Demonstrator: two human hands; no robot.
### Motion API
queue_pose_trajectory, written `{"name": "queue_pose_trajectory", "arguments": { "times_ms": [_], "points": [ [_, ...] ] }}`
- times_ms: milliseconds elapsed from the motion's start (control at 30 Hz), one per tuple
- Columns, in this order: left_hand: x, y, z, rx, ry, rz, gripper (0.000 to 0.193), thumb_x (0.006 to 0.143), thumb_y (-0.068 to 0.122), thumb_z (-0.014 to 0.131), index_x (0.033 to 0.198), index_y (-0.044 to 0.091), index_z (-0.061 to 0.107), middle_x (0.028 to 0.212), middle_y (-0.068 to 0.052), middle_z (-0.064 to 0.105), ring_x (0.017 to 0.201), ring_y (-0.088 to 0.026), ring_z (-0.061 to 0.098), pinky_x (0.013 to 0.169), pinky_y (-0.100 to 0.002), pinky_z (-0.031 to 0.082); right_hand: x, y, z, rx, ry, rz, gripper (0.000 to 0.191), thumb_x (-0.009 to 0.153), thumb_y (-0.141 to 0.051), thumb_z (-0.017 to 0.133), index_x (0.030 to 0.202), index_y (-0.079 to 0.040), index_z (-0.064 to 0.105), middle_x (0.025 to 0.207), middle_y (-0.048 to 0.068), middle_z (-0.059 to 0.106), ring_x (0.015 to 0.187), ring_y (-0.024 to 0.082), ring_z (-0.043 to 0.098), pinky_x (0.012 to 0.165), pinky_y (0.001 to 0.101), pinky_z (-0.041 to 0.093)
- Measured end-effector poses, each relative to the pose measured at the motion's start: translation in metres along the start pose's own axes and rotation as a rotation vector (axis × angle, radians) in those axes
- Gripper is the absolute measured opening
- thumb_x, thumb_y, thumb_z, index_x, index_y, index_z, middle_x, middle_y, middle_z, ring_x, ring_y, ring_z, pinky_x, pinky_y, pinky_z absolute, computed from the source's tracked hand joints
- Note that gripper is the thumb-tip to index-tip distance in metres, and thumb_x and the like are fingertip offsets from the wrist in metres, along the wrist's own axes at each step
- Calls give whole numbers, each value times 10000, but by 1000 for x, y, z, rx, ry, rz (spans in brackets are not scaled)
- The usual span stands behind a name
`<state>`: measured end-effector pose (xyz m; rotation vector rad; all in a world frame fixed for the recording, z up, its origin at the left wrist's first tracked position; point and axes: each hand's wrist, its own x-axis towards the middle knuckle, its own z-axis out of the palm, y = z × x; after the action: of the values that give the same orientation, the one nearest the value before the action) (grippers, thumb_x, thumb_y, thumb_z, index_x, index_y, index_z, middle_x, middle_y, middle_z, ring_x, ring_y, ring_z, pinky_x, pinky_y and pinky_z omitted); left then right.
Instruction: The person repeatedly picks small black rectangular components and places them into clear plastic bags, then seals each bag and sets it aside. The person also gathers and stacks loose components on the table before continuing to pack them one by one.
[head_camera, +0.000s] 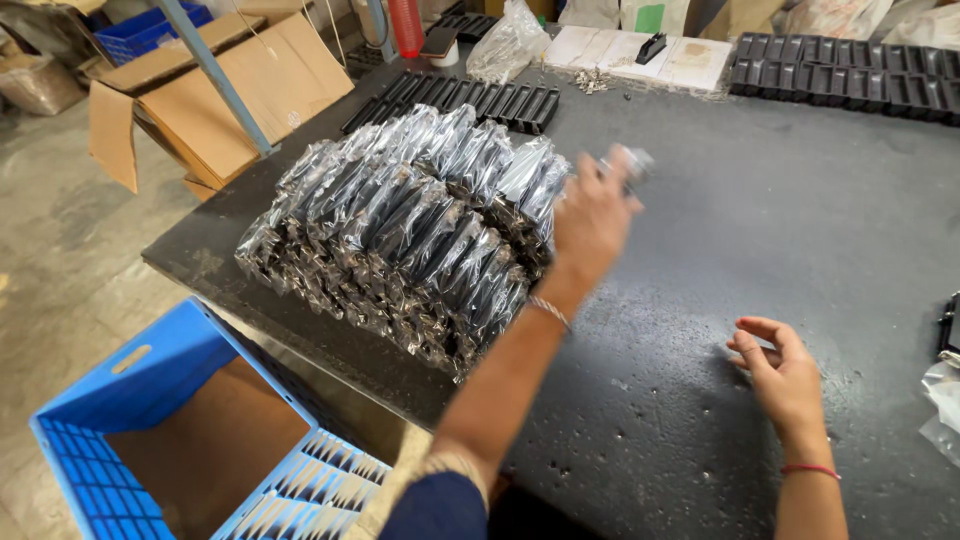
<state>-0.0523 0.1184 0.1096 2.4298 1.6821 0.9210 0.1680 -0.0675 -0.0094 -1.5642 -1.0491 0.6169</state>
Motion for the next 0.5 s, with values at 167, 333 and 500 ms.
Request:
{"name": "queue_pose_trajectory", "arguments": {
  "times_ms": [167,333,500],
  "points": [
    [93,-73,-31,401,168,-169,571,872,360,649,1382,149,503,1299,-138,525,1143,-312,581,825,-411,575,-2,-1,5,-51,-39,24,327,997,-205,651,1258,-8,663,1184,119,717,1052,208,714,846,328,584],
    [106,-106,-13,548,25,-235,343,1014,253,573,1340,149,563,1295,-75,535,1225,-290,525,951,-409,478,-2,1,4,-77,-17,41,318,996,-206,652,1252,-18,675,1162,105,729,1050,204,716,845,327,584],
    [106,-103,-5,866,56,-188,481,1010,430,543,1319,63,577,1369,-142,509,1292,-319,472,1092,-472,328,-1,5,2,-88,-38,22,311,1004,-214,644,1240,-15,681,1153,101,733,1031,193,718,828,320,577]
  ]
}}
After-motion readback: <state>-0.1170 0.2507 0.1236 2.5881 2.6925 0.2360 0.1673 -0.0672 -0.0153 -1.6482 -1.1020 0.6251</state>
